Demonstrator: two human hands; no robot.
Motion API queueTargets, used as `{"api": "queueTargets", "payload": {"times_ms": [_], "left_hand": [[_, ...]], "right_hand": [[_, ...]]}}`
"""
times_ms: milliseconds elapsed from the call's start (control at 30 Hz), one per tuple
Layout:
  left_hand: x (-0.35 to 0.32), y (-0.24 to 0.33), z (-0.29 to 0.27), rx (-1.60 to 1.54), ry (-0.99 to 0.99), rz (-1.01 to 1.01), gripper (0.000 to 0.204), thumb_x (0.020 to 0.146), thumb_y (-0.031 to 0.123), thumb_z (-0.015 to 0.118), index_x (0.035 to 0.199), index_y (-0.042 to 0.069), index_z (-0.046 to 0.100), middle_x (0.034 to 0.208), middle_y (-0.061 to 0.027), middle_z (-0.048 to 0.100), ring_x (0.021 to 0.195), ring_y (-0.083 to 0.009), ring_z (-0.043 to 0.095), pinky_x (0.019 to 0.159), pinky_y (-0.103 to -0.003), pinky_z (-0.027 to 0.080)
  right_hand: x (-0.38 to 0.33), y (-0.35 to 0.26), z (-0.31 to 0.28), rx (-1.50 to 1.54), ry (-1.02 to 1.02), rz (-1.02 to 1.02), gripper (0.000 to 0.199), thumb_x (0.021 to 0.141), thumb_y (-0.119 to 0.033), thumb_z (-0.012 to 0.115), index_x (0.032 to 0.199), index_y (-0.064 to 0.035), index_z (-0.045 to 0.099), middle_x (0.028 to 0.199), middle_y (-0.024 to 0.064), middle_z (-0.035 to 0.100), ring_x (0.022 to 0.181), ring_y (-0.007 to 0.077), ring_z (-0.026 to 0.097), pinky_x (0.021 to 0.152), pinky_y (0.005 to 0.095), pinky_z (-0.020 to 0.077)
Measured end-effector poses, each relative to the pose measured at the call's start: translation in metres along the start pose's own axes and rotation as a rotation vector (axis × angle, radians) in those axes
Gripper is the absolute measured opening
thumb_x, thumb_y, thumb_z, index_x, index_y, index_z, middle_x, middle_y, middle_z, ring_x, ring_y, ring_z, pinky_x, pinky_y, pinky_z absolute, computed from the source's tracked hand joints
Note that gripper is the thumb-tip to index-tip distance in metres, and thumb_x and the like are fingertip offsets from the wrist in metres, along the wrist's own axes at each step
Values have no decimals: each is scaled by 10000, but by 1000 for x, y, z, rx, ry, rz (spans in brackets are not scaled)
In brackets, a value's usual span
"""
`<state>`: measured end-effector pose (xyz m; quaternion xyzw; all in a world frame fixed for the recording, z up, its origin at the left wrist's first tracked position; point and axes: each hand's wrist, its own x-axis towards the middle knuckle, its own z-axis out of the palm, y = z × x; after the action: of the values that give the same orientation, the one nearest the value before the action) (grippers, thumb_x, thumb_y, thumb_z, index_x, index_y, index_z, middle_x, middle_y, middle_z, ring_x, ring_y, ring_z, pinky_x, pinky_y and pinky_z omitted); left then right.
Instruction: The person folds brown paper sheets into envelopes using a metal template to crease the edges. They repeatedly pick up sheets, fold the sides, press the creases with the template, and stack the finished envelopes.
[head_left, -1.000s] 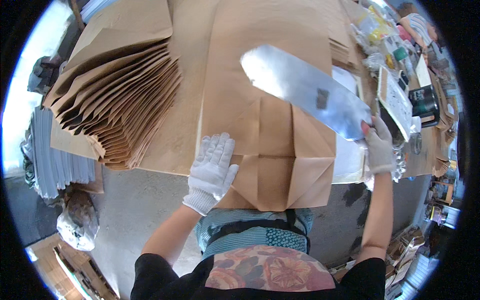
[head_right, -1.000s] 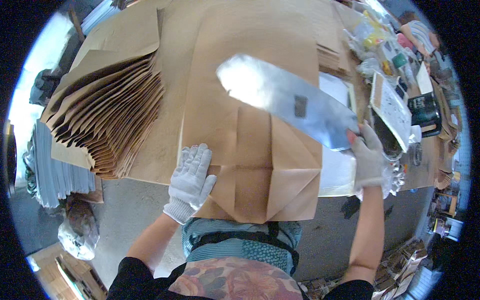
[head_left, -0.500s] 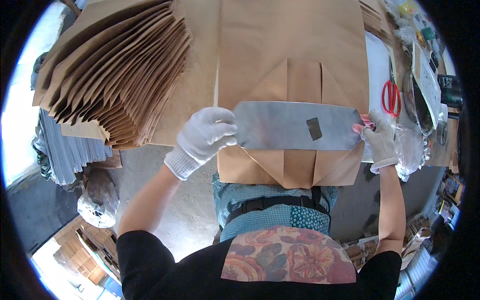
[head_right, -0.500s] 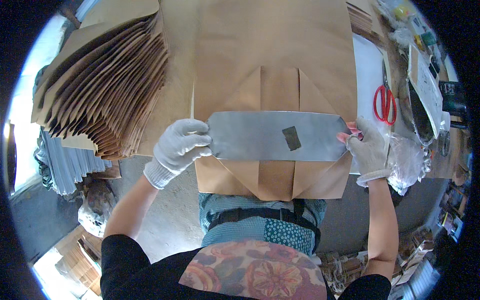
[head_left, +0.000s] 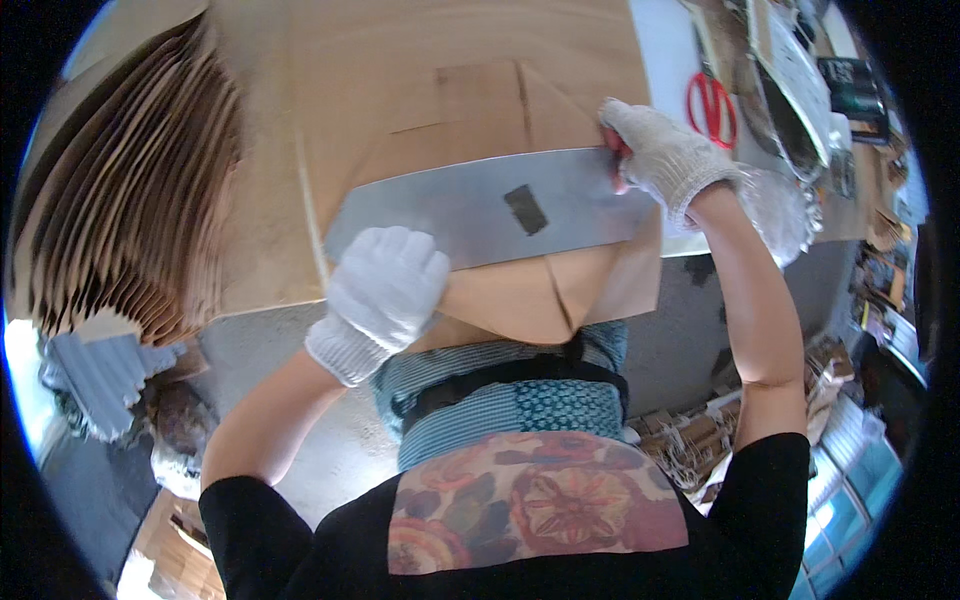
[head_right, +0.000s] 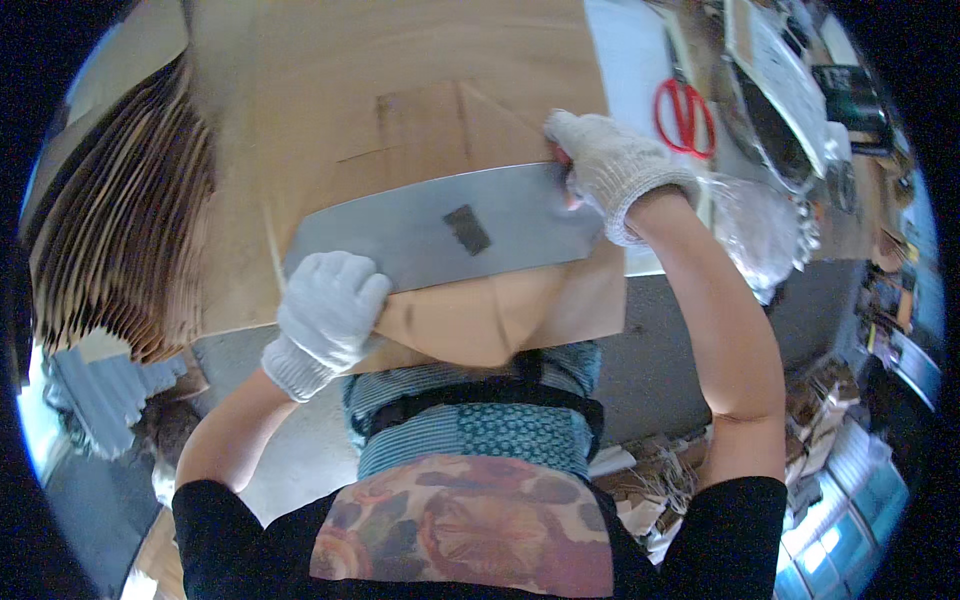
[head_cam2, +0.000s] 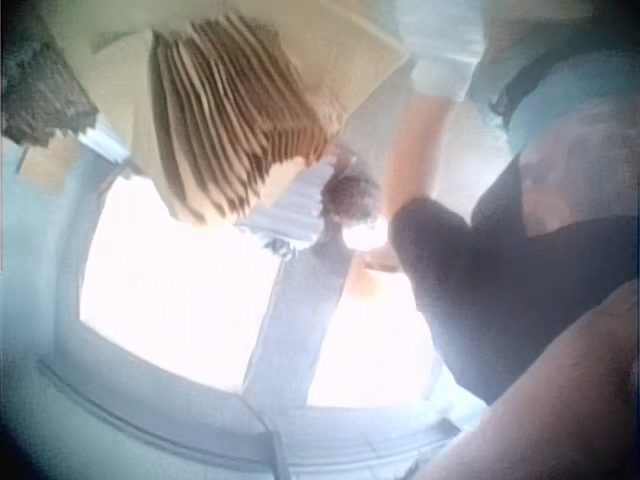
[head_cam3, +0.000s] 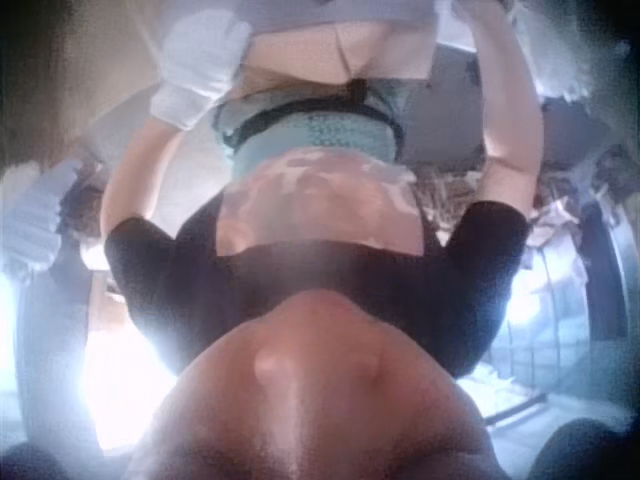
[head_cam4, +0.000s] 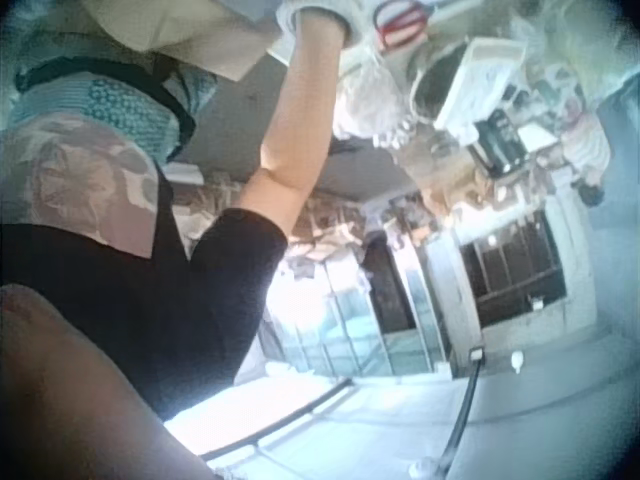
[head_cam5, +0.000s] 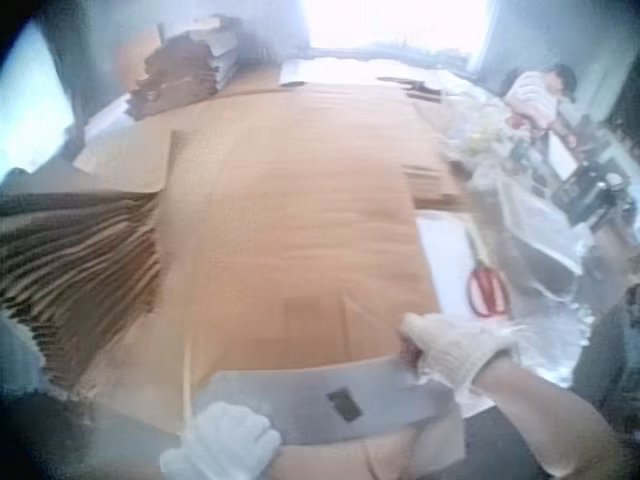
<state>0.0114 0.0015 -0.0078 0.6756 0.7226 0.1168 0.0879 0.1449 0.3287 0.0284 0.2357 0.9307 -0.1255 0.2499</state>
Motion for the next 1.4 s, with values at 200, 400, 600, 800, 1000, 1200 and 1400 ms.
{"api": "queueTargets", "payload": {"times_ms": [200, 400, 600, 800, 1000, 1200, 1400], "left_hand": [[4, -3, 0, -254, 97, -95, 294, 598, 114, 795, 862, 130, 669, 878, -35, 647, 878, -298, 639, 802, -436, 473], [1, 8, 19, -370, 295, -323, 298, 633, 66, 815, 901, 104, 691, 883, -41, 666, 888, -295, 636, 817, -428, 464], [24, 11, -10, -98, 192, -556, 646, 631, 196, 940, 1214, 81, 687, 1182, -153, 647, 1069, -326, 626, 982, -430, 499], [60, -26, -13, -263, 293, -668, 847, 620, 303, 965, 1396, 125, 677, 1208, -147, 641, 1149, -336, 587, 1057, -430, 484], [66, -30, -8, -401, 169, -678, 361, 704, 202, 928, 1038, 94, 844, 996, -73, 649, 1052, -287, 587, 933, -430, 505], [57, -12, 3, -359, 295, -601, 367, 711, -60, 821, 1023, 129, 856, 1039, -78, 670, 1073, -278, 598, 925, -368, 534], [51, 6, -7, -473, 140, -411, 356, 697, 34, 759, 1026, 143, 838, 1095, -98, 673, 1117, -315, 603, 991, -413, 508]], "right_hand": [[-59, 20, 21, 155, 176, -261, 515, 766, -152, 930, 1184, -75, 640, 1256, 146, 706, 1226, 364, 675, 1038, 434, 552], [-66, 10, 32, 79, 360, -339, 502, 720, -264, 953, 1114, -108, 685, 1249, 129, 709, 1260, 338, 653, 1063, 432, 544], [-41, 2, 32, 111, 190, -243, 533, 671, -310, 973, 1093, -119, 708, 1257, 112, 706, 1255, 327, 646, 1067, 407, 535], [-24, 2, 36, -46, 448, -257, 1045, 568, -377, 1022, 1505, -188, 600, 1635, 138, 491, 1542, 402, 408, 1288, 483, 349], [-25, 8, 34, 39, 336, -155, 1136, 562, -378, 1030, 1578, -246, 538, 1752, 152, 333, 1615, 406, 285, 1331, 486, 270], [-45, 7, 61, 111, 472, -216, 789, 688, -363, 931, 1435, -247, 704, 1645, 58, 531, 1556, 356, 425, 1299, 517, 312], [-50, 9, 77, -36, 585, -321, 556, 875, -293, 815, 1416, -207, 715, 1544, 77, 633, 1503, 327, 508, 1297, 536, 307]]}}
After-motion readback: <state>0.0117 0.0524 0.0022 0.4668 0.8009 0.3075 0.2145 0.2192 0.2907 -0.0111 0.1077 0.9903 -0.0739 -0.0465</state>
